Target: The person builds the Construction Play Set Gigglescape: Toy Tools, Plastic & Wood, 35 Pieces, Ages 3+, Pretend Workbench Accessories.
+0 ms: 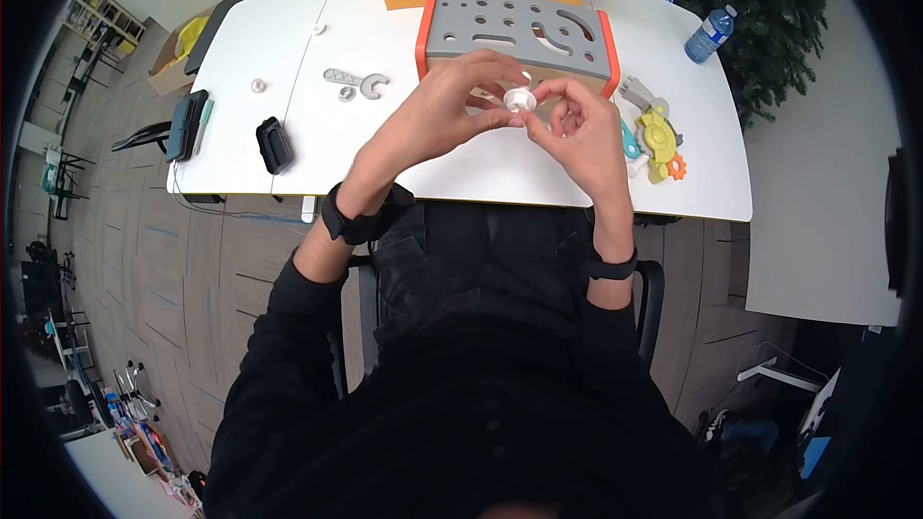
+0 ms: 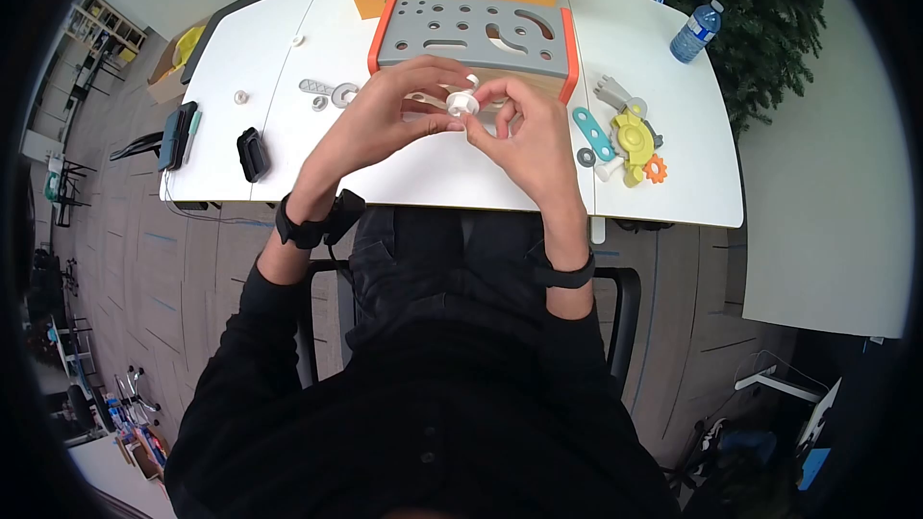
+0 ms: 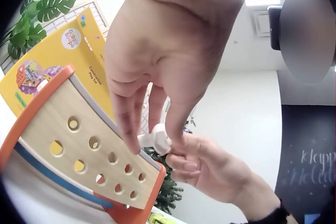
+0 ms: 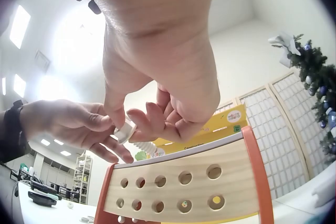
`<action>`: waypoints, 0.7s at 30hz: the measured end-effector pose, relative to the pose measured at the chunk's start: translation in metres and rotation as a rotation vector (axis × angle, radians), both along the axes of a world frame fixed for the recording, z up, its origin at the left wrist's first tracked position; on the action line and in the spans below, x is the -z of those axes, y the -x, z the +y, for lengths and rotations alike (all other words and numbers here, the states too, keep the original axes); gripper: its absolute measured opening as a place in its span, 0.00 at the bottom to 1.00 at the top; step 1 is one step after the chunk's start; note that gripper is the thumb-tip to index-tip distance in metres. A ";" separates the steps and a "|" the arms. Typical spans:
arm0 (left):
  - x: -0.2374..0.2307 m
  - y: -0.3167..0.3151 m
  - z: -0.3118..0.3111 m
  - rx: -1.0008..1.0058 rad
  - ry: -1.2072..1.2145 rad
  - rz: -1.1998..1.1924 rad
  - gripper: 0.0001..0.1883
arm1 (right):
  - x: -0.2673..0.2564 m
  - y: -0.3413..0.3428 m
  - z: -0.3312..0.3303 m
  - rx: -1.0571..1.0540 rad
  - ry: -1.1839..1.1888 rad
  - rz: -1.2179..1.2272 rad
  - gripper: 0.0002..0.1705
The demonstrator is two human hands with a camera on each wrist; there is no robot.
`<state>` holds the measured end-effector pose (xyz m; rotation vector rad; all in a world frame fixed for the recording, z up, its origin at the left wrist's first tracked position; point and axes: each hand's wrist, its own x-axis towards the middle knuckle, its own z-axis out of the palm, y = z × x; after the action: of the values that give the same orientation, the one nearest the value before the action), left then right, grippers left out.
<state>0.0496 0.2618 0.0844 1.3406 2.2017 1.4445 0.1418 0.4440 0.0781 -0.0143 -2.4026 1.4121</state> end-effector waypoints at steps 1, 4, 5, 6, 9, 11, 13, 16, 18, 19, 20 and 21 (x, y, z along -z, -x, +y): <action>0.004 -0.001 0.001 0.009 -0.027 -0.028 0.24 | -0.001 -0.001 0.001 -0.029 -0.010 -0.015 0.13; 0.006 -0.003 0.001 0.037 -0.028 -0.068 0.22 | -0.003 -0.005 0.001 -0.131 0.000 0.030 0.13; 0.006 -0.003 0.000 0.055 -0.002 -0.083 0.21 | -0.003 -0.005 0.001 -0.132 -0.001 0.032 0.13; 0.004 -0.004 -0.002 0.054 -0.002 -0.081 0.21 | -0.003 -0.006 0.002 -0.153 -0.022 -0.010 0.14; 0.002 -0.003 -0.007 0.018 0.093 -0.100 0.20 | 0.000 -0.006 0.006 -0.167 -0.066 -0.043 0.15; 0.007 0.000 -0.011 -0.028 0.087 -0.071 0.20 | 0.005 -0.005 0.011 -0.159 -0.089 -0.035 0.16; 0.007 -0.001 -0.014 -0.047 0.089 -0.071 0.20 | 0.008 -0.005 0.018 -0.147 -0.104 -0.075 0.16; 0.008 -0.002 -0.018 -0.064 0.074 -0.080 0.19 | 0.014 -0.005 0.029 -0.143 -0.188 -0.202 0.17; 0.007 -0.001 -0.022 -0.061 0.058 -0.090 0.18 | 0.024 -0.006 0.037 -0.164 -0.220 -0.253 0.17; 0.005 0.001 -0.024 -0.091 0.119 -0.084 0.17 | 0.026 -0.007 0.038 -0.187 -0.254 -0.303 0.17; 0.004 0.002 -0.025 -0.121 0.180 -0.077 0.15 | 0.026 -0.008 0.039 -0.187 -0.255 -0.305 0.17; 0.005 0.004 -0.026 -0.128 0.156 -0.109 0.14 | 0.025 -0.009 0.039 -0.203 -0.267 -0.368 0.16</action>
<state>0.0461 0.2357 0.0791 1.0639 2.3117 1.3208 0.1509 0.4829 0.0530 0.0413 -2.9563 1.2447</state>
